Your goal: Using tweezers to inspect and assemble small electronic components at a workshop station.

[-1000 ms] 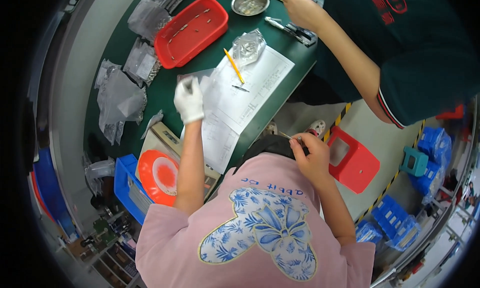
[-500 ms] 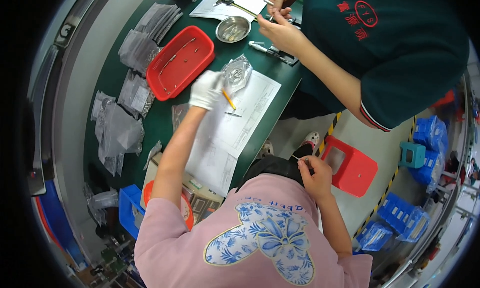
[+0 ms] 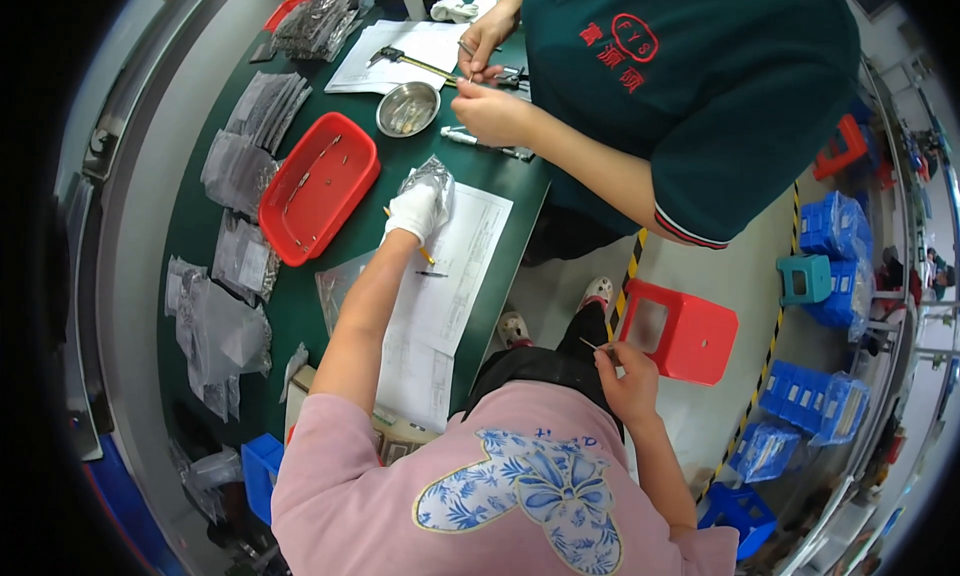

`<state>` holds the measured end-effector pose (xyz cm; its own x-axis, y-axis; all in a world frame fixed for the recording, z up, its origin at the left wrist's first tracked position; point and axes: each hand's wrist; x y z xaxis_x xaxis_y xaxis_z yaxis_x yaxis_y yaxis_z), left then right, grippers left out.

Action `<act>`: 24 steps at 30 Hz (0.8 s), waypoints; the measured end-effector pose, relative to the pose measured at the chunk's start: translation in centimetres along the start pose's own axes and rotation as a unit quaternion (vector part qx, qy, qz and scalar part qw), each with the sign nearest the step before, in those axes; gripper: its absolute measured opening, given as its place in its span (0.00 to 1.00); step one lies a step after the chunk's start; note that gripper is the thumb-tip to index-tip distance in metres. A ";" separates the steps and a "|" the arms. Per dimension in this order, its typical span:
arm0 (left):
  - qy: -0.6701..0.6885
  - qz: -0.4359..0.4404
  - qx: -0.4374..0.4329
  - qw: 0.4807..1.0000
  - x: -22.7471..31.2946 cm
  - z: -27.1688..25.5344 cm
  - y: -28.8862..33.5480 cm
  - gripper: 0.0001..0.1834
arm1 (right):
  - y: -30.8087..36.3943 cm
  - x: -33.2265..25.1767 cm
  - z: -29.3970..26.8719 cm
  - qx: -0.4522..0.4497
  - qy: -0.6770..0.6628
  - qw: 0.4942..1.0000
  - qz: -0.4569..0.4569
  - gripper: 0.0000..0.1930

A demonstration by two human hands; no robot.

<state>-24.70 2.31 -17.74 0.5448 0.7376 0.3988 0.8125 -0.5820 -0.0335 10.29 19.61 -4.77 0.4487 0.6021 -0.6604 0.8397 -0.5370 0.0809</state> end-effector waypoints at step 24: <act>0.830 -0.169 0.006 0.531 18.5 -10.6 19.1 0.09 | -4.4 -8.3 -2.3 -0.011 -0.050 0.932 -0.358 0.04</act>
<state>-1.30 1.18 -1.35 -0.5592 -0.5245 0.6421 0.8118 -0.5034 0.2959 3.64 18.36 2.09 -0.2596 0.7429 -0.6170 0.9193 -0.0056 -0.3936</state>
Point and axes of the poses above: each hand's wrist, its own y-axis away from the middle knuckle, its own z-axis out of the palm, x = y × z, and after that the axes turned 12 degrees about y, right-handed
